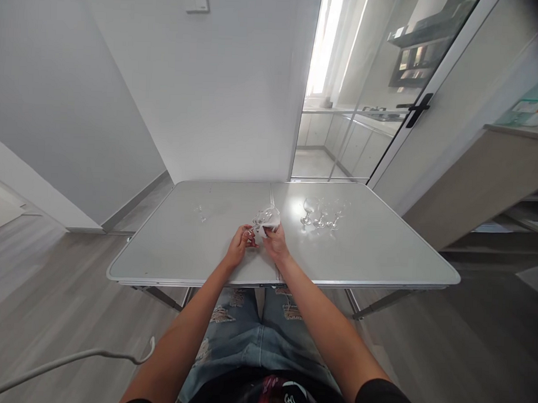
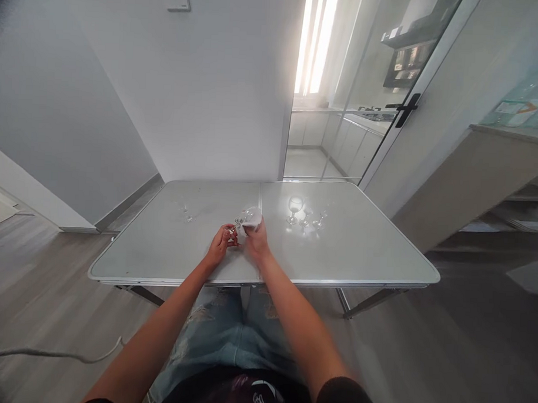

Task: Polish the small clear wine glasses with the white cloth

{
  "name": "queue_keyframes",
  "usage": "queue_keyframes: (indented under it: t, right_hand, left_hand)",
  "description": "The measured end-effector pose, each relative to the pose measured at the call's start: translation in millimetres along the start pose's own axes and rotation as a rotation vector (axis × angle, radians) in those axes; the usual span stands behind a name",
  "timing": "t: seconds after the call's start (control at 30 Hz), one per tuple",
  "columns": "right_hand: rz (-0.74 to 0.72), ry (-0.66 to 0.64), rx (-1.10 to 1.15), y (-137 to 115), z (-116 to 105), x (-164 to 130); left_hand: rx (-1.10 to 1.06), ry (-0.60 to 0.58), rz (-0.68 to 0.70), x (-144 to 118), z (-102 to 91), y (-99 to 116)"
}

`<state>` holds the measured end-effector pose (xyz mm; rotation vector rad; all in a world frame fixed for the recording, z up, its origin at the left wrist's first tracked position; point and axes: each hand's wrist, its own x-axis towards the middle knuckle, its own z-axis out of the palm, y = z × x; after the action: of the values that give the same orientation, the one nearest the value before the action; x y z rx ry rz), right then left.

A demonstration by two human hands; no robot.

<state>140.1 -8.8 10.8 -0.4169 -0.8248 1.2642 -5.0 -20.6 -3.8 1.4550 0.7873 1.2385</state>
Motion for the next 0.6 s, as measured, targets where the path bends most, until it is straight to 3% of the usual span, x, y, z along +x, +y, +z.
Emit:
queue_keyframes:
  t: [0.23,0.4,0.6]
  right_hand:
    - [0.068,0.035,-0.115,16.7,-2.8,1.8]
    - [0.001,0.050,-0.260,22.8,-9.7,2.1]
    - [-0.027,0.066,-0.157,20.5,-9.3,5.8]
  left_hand:
    - [0.251,-0.043,0.035,-0.9,-1.3,-0.1]
    - [0.160,0.007,0.073,-0.4,-2.6,-2.0]
    - [0.163,-0.022,0.060,0.2,-0.1,-1.7]
